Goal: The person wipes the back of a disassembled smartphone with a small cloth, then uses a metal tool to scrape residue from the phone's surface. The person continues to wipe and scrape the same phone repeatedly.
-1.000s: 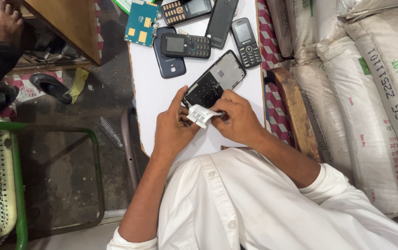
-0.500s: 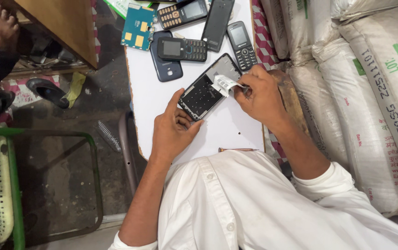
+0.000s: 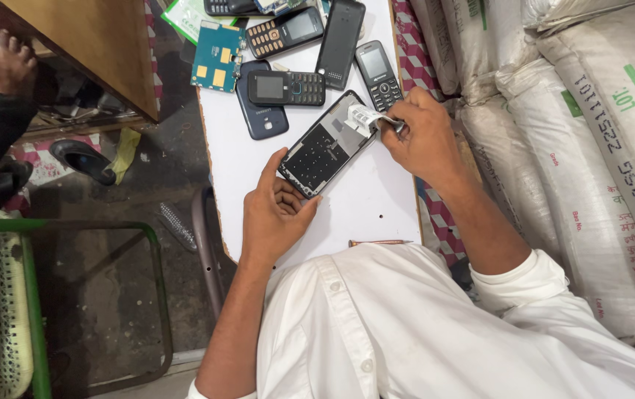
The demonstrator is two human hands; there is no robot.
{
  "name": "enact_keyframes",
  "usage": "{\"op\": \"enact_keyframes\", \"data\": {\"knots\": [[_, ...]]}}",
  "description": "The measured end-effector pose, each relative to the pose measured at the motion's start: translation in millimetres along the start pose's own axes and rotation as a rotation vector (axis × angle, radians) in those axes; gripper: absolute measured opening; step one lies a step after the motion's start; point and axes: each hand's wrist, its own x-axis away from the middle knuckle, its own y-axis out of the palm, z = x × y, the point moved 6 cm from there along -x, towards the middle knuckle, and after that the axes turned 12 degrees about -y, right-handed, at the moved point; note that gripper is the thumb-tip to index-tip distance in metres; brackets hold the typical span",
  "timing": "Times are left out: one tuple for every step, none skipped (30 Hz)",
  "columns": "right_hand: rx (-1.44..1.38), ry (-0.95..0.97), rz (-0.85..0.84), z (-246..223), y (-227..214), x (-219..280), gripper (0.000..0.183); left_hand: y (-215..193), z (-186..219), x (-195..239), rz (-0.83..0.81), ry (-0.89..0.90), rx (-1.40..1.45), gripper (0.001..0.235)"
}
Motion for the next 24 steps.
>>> {"op": "enact_keyframes", "data": {"knots": [[0.001,-0.01,0.006,2,0,0,0.011,0,1,0,0.003,-0.002,-0.007,0.088],[0.001,-0.02,0.011,5,1,1,0.01,0,1,0,0.005,-0.004,-0.014,0.088],[-0.003,0.036,-0.003,12,2,2,0.013,-1,2,1,0.008,-0.006,-0.02,0.088],[-0.007,0.092,-0.018,20,2,4,0.016,-2,3,1,0.009,-0.001,-0.002,0.089],[-0.012,0.148,-0.033,27,4,6,0.019,-3,4,2,0.009,0.004,0.016,0.089],[-0.196,0.244,-0.002,37,6,10,0.016,-4,5,1,0.009,0.008,0.034,0.089],[-0.38,0.341,0.026,46,10,16,0.015,-5,5,1,0.017,0.012,0.03,0.089],[-0.565,0.437,0.053,55,14,23,0.016,-5,5,1,0.025,0.016,0.027,0.09],[-0.634,0.433,0.093,59,15,29,0.014,-6,5,2,0.029,0.019,0.021,0.09],[-0.702,0.429,0.132,63,15,34,0.013,-5,5,3,0.029,0.009,0.021,0.09],[-0.772,0.421,0.174,67,17,37,0.012,-5,5,2,0.031,0.002,0.02,0.09],[-0.812,0.449,0.203,72,19,40,0.012,-5,6,2,0.032,-0.006,0.019,0.089],[-0.852,0.479,0.231,77,21,44,0.011,-5,7,1,0.03,-0.009,0.012,0.089],[-0.892,0.509,0.26,81,24,48,0.011,-5,7,1,0.027,-0.013,0.004,0.089],[-0.943,0.509,0.279,83,26,50,0.01,-4,7,1,0.024,-0.018,-0.004,0.089],[-0.994,0.508,0.297,86,28,52,0.01,-4,7,1,0.023,-0.019,-0.001,0.089],[-1.045,0.506,0.316,87,29,53,0.01,-4,8,1,0.024,-0.019,0.003,0.089],[-1.067,0.525,0.325,90,30,55,0.01,-3,8,1,0.025,-0.019,0.007,0.089],[-1.09,0.544,0.333,92,31,57,0.01,-3,8,1,0.026,-0.015,0.002,0.089],[-1.113,0.563,0.342,93,32,58,0.01,-3,8,1,0.027,-0.011,-0.002,0.09],[-1.145,0.572,0.348,95,33,59,0.01,-3,8,1,0.028,-0.007,-0.007,0.09],[-1.177,0.581,0.355,96,33,61,0.009,-3,8,1,0.026,-0.006,-0.009,0.09],[-1.208,0.588,0.362,97,33,61,0.009,-3,8,1,0.023,-0.003,-0.01,0.09],[-1.247,0.58,0.366,97,33,61,0.01,-3,7,1,0.02,0.0,-0.011,0.089]]}}
